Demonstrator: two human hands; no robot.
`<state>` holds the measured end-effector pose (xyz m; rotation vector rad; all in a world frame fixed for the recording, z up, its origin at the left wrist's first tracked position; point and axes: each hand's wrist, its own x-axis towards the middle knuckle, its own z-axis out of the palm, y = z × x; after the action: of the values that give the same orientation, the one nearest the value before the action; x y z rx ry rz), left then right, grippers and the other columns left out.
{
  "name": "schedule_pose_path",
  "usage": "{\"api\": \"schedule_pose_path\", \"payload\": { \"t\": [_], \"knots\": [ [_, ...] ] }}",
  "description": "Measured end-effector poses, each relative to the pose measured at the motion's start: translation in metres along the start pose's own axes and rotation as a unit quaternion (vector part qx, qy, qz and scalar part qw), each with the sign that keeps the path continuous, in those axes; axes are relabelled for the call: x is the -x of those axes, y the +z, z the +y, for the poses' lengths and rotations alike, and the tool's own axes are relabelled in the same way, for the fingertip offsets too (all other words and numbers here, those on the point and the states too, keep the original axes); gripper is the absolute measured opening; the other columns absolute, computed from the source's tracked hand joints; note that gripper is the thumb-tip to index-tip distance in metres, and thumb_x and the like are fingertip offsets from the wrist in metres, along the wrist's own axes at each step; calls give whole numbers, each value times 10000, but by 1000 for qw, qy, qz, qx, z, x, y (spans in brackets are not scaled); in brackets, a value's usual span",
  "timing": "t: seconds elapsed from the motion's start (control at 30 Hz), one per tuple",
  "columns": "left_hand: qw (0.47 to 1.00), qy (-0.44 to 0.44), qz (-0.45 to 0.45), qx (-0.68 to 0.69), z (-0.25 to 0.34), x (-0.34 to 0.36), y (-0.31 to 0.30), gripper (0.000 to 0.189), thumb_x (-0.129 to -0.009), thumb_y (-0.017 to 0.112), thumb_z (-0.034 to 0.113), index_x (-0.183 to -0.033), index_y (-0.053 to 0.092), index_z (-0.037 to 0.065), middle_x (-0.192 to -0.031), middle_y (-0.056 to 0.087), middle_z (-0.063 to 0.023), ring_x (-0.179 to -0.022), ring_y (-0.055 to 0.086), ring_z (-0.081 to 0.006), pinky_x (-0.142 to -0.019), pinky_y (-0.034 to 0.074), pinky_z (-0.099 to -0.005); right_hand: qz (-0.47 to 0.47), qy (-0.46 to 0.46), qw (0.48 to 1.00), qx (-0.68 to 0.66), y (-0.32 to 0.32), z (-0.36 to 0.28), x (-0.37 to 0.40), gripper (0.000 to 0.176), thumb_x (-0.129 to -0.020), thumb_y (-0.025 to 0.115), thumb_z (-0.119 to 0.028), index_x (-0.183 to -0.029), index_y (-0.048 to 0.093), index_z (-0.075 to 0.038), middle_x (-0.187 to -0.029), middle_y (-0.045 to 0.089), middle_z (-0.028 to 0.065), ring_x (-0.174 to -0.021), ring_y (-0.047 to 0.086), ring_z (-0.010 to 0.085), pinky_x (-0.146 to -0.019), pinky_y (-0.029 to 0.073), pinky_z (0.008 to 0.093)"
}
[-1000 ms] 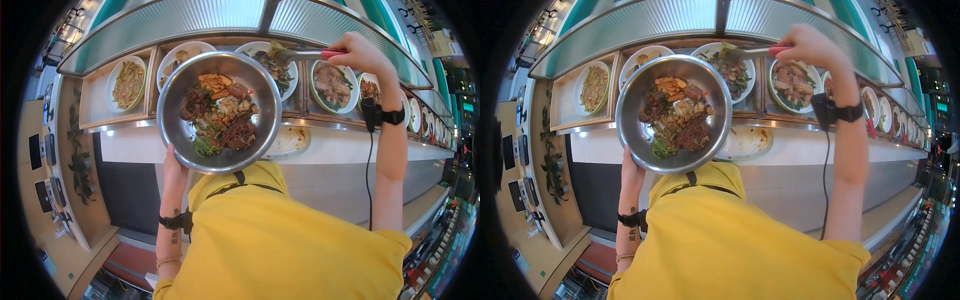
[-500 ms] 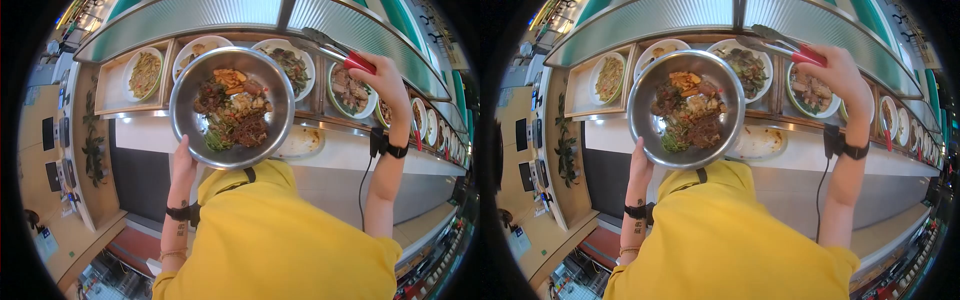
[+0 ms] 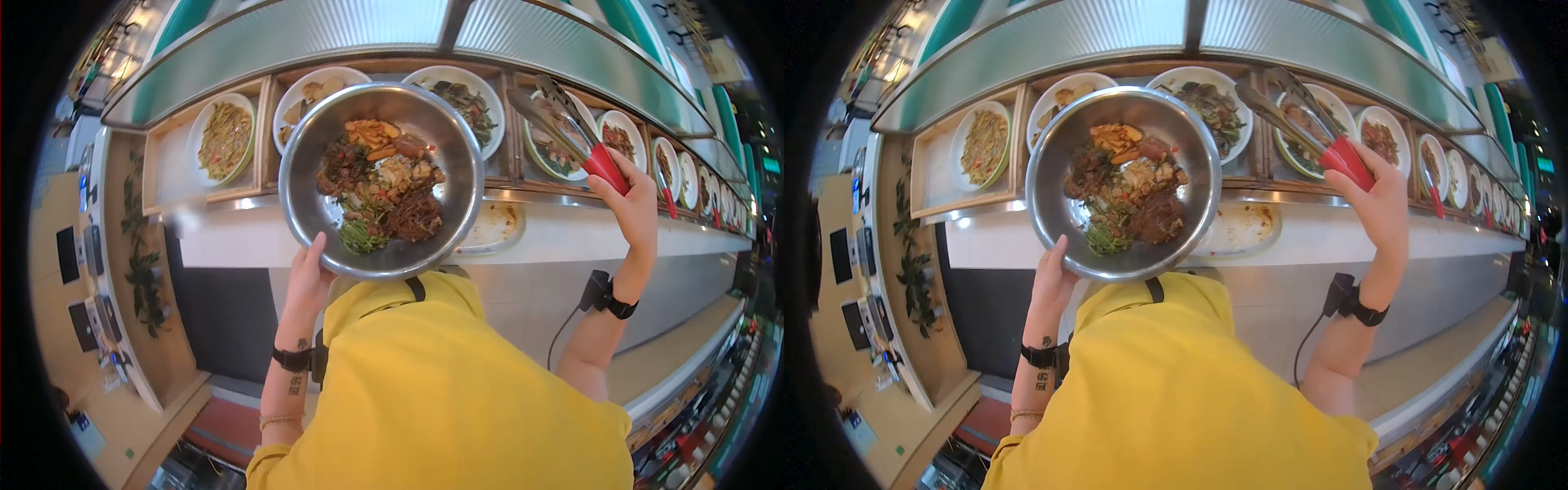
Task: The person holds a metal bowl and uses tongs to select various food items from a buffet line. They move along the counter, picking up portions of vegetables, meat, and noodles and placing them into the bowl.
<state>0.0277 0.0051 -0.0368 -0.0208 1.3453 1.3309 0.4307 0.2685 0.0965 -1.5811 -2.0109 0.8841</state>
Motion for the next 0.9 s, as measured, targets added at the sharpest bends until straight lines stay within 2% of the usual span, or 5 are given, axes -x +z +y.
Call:
{"api": "schedule_pose_path", "payload": {
  "t": [0.1, 0.33, 0.53, 0.83, 0.9],
  "knots": [
    [1000, -10, 6, -19, 2, -4, -7, 340, -1011, 622, 184, -1265, 569, -36, -1186, 678, -126, -1038, 685, -219, -867, 576, -366, 56, 32, 998, -19, -11, 3, 26, 563, -824, 830, -212, -1277, 639, 62, -1049, 724, 97, -925, 655, 126, -841, 520, 269],
    [999, 17, -29, -8, -3, -14, -20, 236, -979, 626, 116, -1165, 612, -29, -1113, 682, -108, -1004, 667, -204, -879, 545, -357, 185, 125, 974, -20, -34, 3, 88, 567, -825, 827, -209, -1291, 639, 54, -1012, 699, 58, -868, 616, 102, -790, 505, 249],
    [999, 30, 1, -45, -3, -15, -23, 226, -937, 637, 75, -1137, 620, -30, -1096, 673, -91, -990, 653, -191, -883, 532, -361, 187, 175, 965, -58, -33, 14, 108, 557, -823, 829, -199, -1288, 644, 48, -1013, 709, 55, -881, 622, 110, -815, 509, 263],
    [998, 41, 35, -16, -10, 2, -4, 230, -927, 630, 53, -1135, 614, -44, -1082, 669, -97, -988, 661, -191, -847, 542, -331, 105, 134, 980, -106, 7, 42, 68, 561, -809, 830, -155, -1297, 636, 42, -1056, 720, 78, -923, 650, 132, -862, 516, 279],
    [999, 34, 32, 1, -13, -5, -7, 225, -926, 627, 55, -1127, 613, -46, -1076, 668, -95, -982, 668, -202, -855, 546, -344, 98, 85, 987, -95, 17, 39, 63, 569, -793, 840, -134, -1291, 635, 47, -1073, 726, 89, -923, 655, 126, -852, 517, 272]
  ]
}}
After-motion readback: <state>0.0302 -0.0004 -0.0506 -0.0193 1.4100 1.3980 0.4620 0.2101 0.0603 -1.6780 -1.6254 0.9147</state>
